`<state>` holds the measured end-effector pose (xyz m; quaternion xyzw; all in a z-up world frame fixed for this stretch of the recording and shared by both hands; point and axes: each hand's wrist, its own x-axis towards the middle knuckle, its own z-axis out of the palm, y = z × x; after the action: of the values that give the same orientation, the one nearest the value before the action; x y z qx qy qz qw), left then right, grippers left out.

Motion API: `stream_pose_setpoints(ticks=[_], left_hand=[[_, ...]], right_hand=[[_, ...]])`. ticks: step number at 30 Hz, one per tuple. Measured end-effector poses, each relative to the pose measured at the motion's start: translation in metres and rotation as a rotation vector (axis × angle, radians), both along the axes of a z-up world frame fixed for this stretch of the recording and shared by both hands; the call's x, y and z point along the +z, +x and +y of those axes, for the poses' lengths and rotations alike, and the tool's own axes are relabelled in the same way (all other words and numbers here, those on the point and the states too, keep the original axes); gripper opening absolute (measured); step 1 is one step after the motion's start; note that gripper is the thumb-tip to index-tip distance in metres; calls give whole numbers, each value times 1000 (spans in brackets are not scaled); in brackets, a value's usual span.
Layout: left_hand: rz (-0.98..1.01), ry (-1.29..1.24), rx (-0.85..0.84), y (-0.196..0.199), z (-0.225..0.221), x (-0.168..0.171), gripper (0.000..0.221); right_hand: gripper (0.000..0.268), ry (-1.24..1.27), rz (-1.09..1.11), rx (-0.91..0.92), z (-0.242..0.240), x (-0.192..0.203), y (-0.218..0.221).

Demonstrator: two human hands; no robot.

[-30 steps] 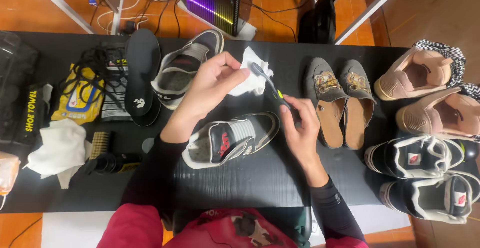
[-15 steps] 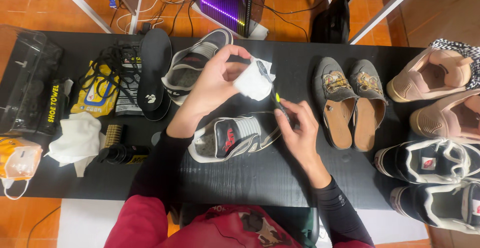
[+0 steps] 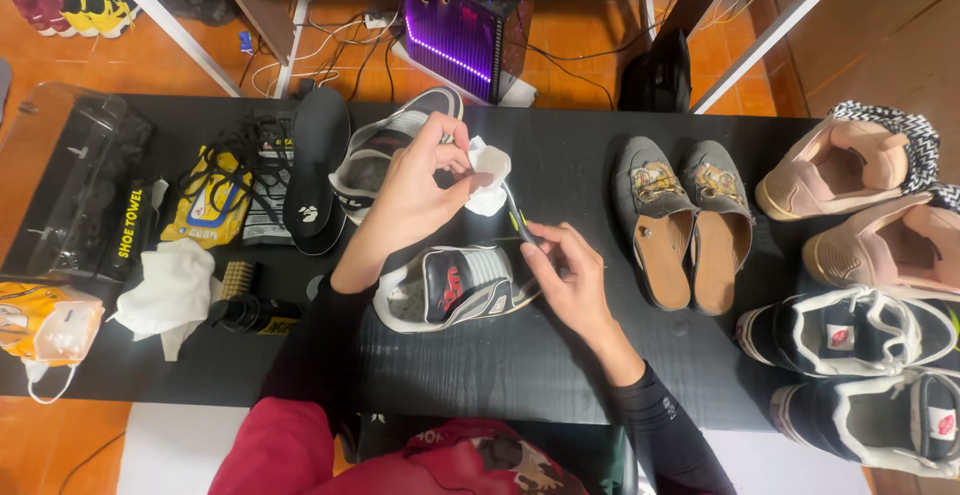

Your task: The person cleans a shoe using a brush and a cloth, then wipes the sole.

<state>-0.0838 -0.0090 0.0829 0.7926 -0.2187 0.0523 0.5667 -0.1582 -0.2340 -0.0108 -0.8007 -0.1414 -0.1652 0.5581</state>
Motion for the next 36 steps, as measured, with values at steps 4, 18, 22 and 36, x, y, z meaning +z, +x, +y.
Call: stream_pose_setpoints(ticks=[4,18,22,36], left_hand=[[-69,-27,-90,1,6,-7,36],[-61,-149,-13,7,17,4,38],[15,-150,-48,6,12,3,39],[-43,-131,-77,-1,13,-1,41]], right_hand=[[24,132,68,84,-7,-13,-1],[22,199,55,10,-13,-24,1],[25,159,55,18,-16,-19,6],[22,200,31,21,-5,-17,-5]])
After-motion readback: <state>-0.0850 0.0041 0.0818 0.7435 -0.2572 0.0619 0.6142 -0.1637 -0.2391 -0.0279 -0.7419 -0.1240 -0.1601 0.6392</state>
